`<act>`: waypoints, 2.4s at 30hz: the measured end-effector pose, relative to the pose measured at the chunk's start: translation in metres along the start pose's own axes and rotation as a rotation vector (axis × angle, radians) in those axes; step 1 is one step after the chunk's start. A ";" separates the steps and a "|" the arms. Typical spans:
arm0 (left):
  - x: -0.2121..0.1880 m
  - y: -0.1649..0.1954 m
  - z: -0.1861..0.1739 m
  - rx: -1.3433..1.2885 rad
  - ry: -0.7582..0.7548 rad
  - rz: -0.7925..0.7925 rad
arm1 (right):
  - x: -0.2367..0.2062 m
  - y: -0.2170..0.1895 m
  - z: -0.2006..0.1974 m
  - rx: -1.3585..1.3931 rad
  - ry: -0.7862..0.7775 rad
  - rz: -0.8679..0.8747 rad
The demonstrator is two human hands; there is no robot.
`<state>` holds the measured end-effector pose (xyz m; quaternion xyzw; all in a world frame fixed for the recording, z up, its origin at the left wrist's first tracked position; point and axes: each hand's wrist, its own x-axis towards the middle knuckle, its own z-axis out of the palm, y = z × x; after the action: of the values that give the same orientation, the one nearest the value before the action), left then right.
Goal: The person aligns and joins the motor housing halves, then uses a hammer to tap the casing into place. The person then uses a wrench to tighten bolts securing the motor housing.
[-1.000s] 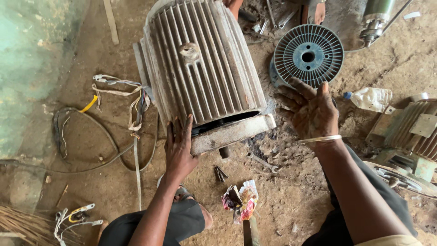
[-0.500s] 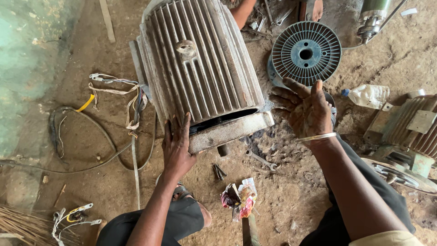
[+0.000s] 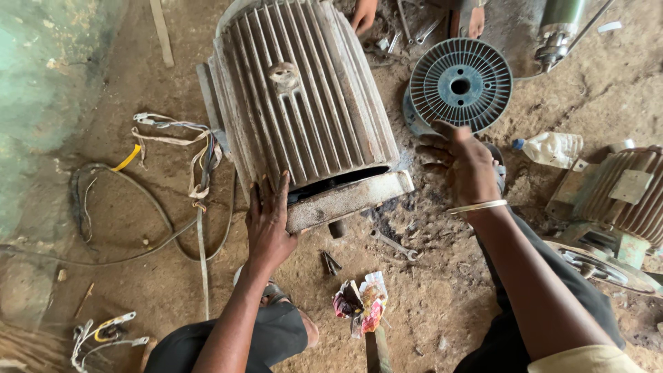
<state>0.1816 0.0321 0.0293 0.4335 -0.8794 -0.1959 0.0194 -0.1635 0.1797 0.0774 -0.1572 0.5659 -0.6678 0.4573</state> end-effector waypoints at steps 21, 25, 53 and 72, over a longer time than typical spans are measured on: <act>0.005 0.006 -0.005 0.034 -0.031 -0.040 | 0.236 -0.055 0.099 0.740 -0.254 0.012; 0.004 0.005 -0.005 0.021 -0.011 -0.024 | 0.249 -0.063 0.096 0.754 -0.281 -0.035; -0.004 0.011 -0.016 -0.075 0.125 0.075 | -0.179 0.043 -0.063 0.264 0.198 0.285; -0.001 -0.002 0.008 -0.098 0.124 0.038 | -0.110 0.208 -0.075 -1.610 -0.364 0.648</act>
<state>0.1826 0.0345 0.0217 0.4264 -0.8739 -0.2113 0.0988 -0.0696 0.3244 -0.0988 -0.3671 0.7992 0.1308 0.4577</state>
